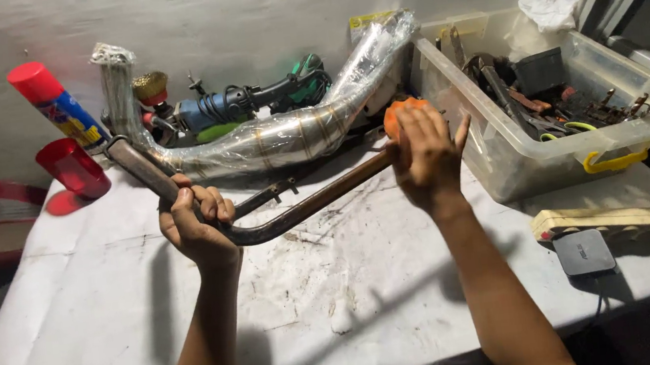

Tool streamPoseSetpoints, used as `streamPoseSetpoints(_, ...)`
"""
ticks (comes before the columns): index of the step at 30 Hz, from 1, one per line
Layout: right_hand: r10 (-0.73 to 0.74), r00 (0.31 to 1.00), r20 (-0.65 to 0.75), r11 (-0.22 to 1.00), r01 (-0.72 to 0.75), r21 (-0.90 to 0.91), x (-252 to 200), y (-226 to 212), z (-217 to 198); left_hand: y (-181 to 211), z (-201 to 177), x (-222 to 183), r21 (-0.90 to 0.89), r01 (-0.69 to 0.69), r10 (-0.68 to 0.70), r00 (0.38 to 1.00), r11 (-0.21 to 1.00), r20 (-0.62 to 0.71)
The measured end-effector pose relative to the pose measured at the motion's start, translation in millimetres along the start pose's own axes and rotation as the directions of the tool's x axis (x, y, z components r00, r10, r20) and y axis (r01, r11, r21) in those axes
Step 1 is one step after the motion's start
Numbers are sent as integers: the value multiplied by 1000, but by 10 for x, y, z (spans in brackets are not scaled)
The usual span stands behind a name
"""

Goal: Sanding a metal exhaust pipe with sandpaper to smooth the surface

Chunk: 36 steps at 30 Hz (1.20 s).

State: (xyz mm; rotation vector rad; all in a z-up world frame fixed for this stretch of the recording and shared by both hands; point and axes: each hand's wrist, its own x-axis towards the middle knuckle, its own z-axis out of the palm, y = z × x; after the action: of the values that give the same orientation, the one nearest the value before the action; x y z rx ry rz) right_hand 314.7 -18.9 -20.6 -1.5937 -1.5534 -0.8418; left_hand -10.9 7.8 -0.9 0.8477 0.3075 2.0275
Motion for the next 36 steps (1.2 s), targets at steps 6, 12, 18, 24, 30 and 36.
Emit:
streamPoseSetpoints(6,-281,953,113,949,259,178,-269,-1318,-271,-2,-25,0,3,-20,20,1000,1000,22)
streamPoseSetpoints(12,-175,977,123,978,159,132,-145,-607,-52,-11,-30,-7,-9,-9,9,1000,1000,4)
streamPoseSetpoints(18,-105,989,108,991,95,93,-3,-712,-199,-2,-1,-83,-64,-1,2,1000,998,18)
streamPoseSetpoints(24,-451,888,92,860,404,313,-207,-1308,-339,-55,-88,-48,-94,0,9,996,996,93)
streamPoseSetpoints(30,-40,963,266,999,49,-25,-6,-211,-196,-69,15,-175,-174,-12,35,991,985,132)
streamPoseSetpoints(36,-487,863,135,826,405,392,-167,-1500,-561,-98,-84,-160,-135,-26,47,986,991,159)
